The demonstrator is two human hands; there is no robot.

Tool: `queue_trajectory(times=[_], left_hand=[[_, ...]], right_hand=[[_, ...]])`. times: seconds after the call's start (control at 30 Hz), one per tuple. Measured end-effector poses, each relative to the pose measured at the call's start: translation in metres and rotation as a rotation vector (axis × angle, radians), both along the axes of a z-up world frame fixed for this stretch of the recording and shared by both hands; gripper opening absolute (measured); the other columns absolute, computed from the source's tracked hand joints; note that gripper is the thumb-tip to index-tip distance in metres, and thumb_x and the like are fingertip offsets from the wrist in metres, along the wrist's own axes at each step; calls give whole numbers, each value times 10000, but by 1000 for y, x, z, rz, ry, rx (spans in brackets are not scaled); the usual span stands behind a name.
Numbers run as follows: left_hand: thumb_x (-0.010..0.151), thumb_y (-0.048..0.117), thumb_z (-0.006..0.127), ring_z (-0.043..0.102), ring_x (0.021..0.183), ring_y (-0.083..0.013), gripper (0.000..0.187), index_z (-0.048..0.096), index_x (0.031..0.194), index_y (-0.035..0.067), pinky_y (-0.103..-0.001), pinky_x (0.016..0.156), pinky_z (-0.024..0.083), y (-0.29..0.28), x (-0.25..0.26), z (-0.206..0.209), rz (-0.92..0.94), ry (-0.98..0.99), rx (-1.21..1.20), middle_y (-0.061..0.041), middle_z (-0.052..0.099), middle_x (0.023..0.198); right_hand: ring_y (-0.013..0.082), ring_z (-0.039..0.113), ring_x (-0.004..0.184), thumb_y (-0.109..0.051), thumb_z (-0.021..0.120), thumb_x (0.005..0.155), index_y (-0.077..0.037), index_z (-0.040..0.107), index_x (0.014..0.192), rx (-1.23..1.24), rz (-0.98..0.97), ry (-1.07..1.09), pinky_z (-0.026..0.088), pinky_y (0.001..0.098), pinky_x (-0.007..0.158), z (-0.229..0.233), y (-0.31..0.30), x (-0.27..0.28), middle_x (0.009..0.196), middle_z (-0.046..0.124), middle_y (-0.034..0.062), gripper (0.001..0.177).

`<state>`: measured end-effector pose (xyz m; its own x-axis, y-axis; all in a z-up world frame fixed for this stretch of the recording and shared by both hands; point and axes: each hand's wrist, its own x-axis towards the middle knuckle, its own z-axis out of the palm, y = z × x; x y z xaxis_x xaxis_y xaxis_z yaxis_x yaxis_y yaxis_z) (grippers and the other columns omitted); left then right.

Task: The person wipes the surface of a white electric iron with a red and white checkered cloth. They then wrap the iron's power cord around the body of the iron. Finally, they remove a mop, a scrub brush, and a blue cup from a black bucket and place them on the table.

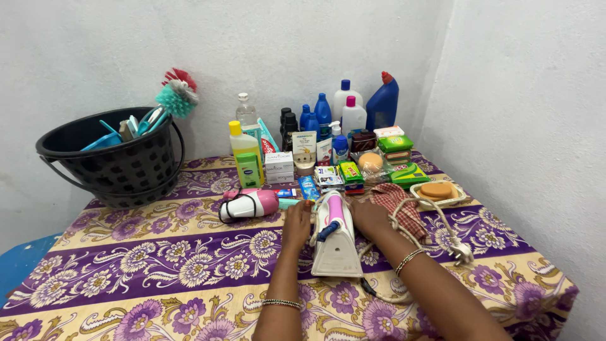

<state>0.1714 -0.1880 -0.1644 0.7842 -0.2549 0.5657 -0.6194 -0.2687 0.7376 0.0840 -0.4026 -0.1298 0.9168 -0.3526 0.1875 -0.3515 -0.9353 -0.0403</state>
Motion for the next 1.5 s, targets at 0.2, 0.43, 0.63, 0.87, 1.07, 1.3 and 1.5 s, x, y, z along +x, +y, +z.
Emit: queue_trajectory(times=[0.2,0.43,0.63,0.87,1.07,1.3,1.5], left_hand=[[1037,546,450,666,988,-330,571,690,1138,37,-432,878,507,25,-21,47,92,-22,-166,-163,700,1054],[1021,265,600,647,941,-311,250,701,1124,60,-433,817,493,40,-110,150,107,-364,-210,-139,718,992],[932,155,681,692,877,-303,178,704,1091,79,-432,806,535,-16,-219,169,-233,-447,-161,-123,727,953],[835,153,737,623,1017,-408,352,658,1159,41,-498,879,506,-81,-236,82,-196,-234,280,-210,686,1092],[868,131,680,596,1082,-378,376,621,1225,29,-516,906,497,-122,-196,22,42,-248,550,-187,670,1158],[838,170,705,628,1020,-347,272,665,1100,104,-503,799,519,-124,-188,25,117,-413,551,-134,663,1103],[928,140,702,702,841,-346,138,681,1045,69,-474,682,539,-113,-202,81,-130,-364,86,-151,701,988]], right_hand=[[327,615,1140,-400,601,899,-180,607,1364,-109,156,-148,454,572,953,35,12,-69,1303,647,119,514],[273,645,1161,-409,573,969,-266,705,1238,96,149,23,513,452,990,106,-27,-150,1268,673,45,332],[267,558,1263,-365,642,914,-229,693,1200,-117,227,-200,433,527,1042,75,-52,-153,1335,622,11,321],[262,560,1234,-275,716,854,-217,651,1199,-379,120,-120,335,698,1069,53,-59,-150,1275,570,43,357],[306,642,1034,-107,659,787,-169,673,1135,-418,190,-346,530,507,840,70,-66,-173,1161,642,83,355],[294,724,808,-42,584,887,-149,708,1147,-230,248,-483,556,438,621,102,-62,-223,992,744,72,306],[233,750,804,-233,582,995,-205,742,1155,-18,90,-515,585,381,664,162,-49,-258,1059,772,2,227]])
